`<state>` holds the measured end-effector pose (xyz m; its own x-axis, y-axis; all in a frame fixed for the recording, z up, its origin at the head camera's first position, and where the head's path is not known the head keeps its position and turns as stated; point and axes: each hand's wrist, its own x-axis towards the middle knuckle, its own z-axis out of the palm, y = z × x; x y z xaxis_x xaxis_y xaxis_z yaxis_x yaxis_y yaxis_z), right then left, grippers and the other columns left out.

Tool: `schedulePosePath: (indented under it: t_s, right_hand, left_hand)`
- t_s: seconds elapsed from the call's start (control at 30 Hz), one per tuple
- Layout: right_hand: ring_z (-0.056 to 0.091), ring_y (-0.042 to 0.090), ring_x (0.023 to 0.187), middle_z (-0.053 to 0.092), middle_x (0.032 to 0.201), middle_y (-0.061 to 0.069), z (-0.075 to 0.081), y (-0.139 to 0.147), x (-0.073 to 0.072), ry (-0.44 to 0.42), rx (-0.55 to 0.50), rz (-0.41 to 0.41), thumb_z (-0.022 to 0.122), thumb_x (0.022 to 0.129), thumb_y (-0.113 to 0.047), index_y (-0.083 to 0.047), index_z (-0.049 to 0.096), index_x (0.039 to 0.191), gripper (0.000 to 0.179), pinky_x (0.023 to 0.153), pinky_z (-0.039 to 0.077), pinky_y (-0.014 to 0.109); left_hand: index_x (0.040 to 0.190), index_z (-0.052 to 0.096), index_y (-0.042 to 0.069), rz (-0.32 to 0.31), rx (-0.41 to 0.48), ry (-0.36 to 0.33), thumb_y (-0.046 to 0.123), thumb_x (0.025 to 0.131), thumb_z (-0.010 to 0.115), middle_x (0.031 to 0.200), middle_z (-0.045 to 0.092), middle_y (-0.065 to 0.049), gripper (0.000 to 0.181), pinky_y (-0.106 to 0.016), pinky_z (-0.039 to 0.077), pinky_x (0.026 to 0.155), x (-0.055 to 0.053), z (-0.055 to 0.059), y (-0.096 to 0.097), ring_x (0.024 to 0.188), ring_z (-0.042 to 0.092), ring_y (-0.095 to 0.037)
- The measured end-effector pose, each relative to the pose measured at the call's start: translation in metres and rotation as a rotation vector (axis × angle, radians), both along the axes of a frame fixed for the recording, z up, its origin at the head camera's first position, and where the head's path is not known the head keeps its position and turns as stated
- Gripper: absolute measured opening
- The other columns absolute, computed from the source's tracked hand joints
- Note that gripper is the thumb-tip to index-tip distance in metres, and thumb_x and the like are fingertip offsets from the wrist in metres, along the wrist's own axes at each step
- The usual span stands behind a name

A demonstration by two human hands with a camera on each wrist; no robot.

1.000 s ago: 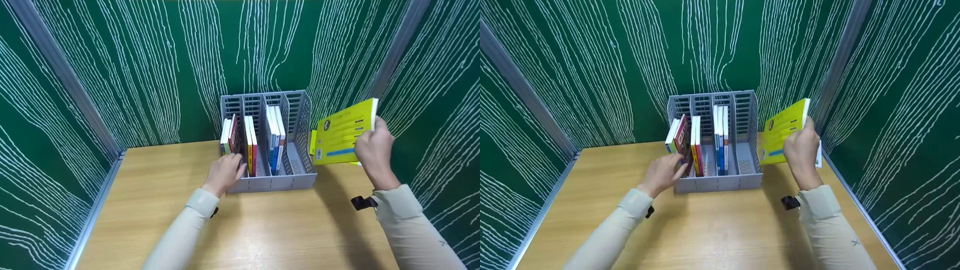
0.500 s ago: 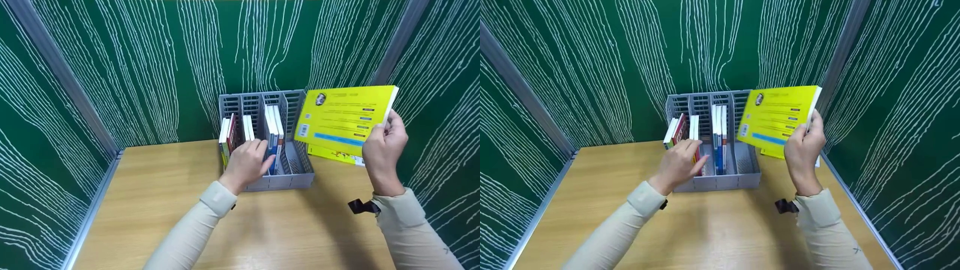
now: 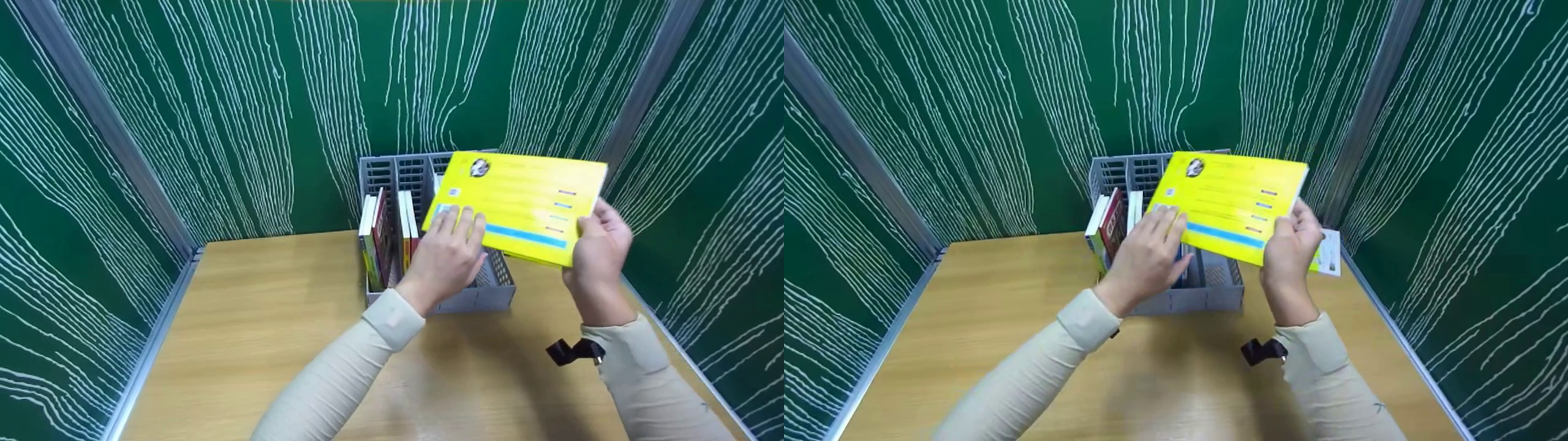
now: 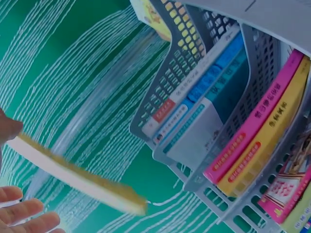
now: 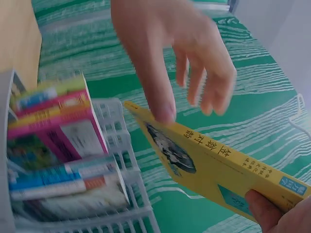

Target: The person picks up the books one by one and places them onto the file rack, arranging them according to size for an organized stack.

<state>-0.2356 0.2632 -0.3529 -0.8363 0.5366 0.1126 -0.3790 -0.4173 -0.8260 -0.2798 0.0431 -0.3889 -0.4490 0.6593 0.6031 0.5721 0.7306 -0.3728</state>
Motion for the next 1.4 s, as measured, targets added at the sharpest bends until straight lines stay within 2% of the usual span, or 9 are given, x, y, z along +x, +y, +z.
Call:
schedulePosePath:
  t_s: [0.2, 0.4, 0.6, 0.73, 0.87, 0.97, 1.2, 1.33, 1.4]
  right_hand:
    - [0.075, 0.019, 0.115, 0.056, 0.157, 0.014, -0.005, -0.014, 0.002, -0.137, -0.013, 0.094, 0.039, 0.116, -0.008, -0.008, 0.046, 0.164, 0.049, 0.088, 0.065, 0.029]
    - [0.074, 0.015, 0.115, 0.044, 0.169, 0.016, -0.007, -0.023, 0.003, -0.198, -0.023, 0.189, 0.034, 0.117, -0.011, -0.011, 0.037, 0.169, 0.052, 0.088, 0.065, 0.028]
    - [0.071, 0.012, 0.120, 0.038, 0.171, 0.015, -0.011, -0.022, 0.003, -0.185, 0.077, 0.293, 0.034, 0.117, -0.013, -0.010, 0.027, 0.173, 0.056, 0.096, 0.063, 0.027]
    - [0.067, 0.012, 0.124, 0.045, 0.162, 0.012, -0.014, -0.017, 0.000, -0.074, 0.149, 0.371, 0.033, 0.116, -0.013, -0.004, 0.027, 0.171, 0.055, 0.094, 0.060, 0.017]
    - [0.072, 0.014, 0.121, 0.061, 0.150, 0.007, -0.022, -0.008, -0.006, 0.061, 0.147, 0.417, 0.041, 0.117, -0.023, -0.002, 0.040, 0.161, 0.049, 0.099, 0.060, 0.019]
    - [0.077, 0.015, 0.117, 0.071, 0.138, 0.004, -0.032, 0.002, -0.014, 0.066, 0.143, 0.383, 0.052, 0.115, -0.029, -0.006, 0.052, 0.148, 0.041, 0.103, 0.060, 0.028]
    - [0.078, 0.008, 0.105, 0.072, 0.119, -0.004, -0.065, 0.023, -0.042, -0.196, 0.273, 0.247, 0.060, 0.113, -0.026, -0.017, 0.059, 0.134, 0.023, 0.094, 0.062, 0.020]
    - [0.071, 0.006, 0.110, 0.065, 0.120, -0.006, -0.086, 0.029, -0.054, -0.331, 0.442, 0.205, 0.056, 0.114, -0.021, -0.009, 0.055, 0.145, 0.033, 0.096, 0.060, 0.018]
    - [0.066, 0.008, 0.116, 0.063, 0.131, 0.000, -0.098, 0.031, -0.060, -0.395, 0.533, 0.193, 0.055, 0.114, -0.020, -0.004, 0.051, 0.154, 0.043, 0.097, 0.059, 0.015]
  left_hand:
    - [0.153, 0.060, 0.014, 0.072, -0.054, 0.059, 0.037, 0.113, 0.052, 0.153, 0.067, -0.005, 0.046, -0.042, 0.052, 0.118, 0.004, -0.004, 0.009, 0.140, 0.067, -0.026]
    - [0.154, 0.060, 0.015, 0.165, -0.106, 0.129, 0.039, 0.110, 0.060, 0.150, 0.070, -0.004, 0.051, -0.041, 0.058, 0.111, 0.007, -0.005, 0.011, 0.133, 0.071, -0.025]
    - [0.156, 0.060, 0.014, 0.212, -0.152, 0.148, 0.041, 0.108, 0.063, 0.150, 0.070, -0.006, 0.055, -0.043, 0.063, 0.101, 0.008, -0.007, 0.008, 0.128, 0.074, -0.029]
    - [0.154, 0.062, 0.012, 0.206, -0.125, 0.168, 0.037, 0.112, 0.058, 0.148, 0.071, -0.006, 0.049, -0.043, 0.064, 0.098, 0.008, -0.007, 0.005, 0.126, 0.076, -0.030]
    - [0.154, 0.062, 0.012, 0.200, -0.072, 0.171, 0.034, 0.113, 0.058, 0.147, 0.071, -0.005, 0.047, -0.040, 0.064, 0.097, 0.006, 0.000, -0.003, 0.127, 0.075, -0.028]
    - [0.153, 0.063, 0.011, 0.184, -0.015, 0.168, 0.032, 0.113, 0.058, 0.146, 0.071, -0.005, 0.046, -0.039, 0.064, 0.098, 0.004, 0.007, -0.008, 0.127, 0.075, -0.027]
    - [0.148, 0.065, 0.003, 0.057, 0.210, 0.151, 0.028, 0.113, 0.058, 0.145, 0.072, -0.009, 0.043, -0.037, 0.061, 0.102, 0.000, 0.022, -0.020, 0.129, 0.073, -0.028]
    - [0.146, 0.064, -0.001, -0.041, 0.390, 0.103, 0.025, 0.113, 0.060, 0.144, 0.072, -0.014, 0.043, -0.034, 0.061, 0.102, -0.003, 0.026, -0.024, 0.129, 0.073, -0.029]
    - [0.146, 0.062, -0.004, -0.092, 0.486, 0.049, 0.018, 0.110, 0.064, 0.144, 0.071, -0.017, 0.043, -0.034, 0.063, 0.099, -0.003, 0.027, -0.025, 0.129, 0.073, -0.030]
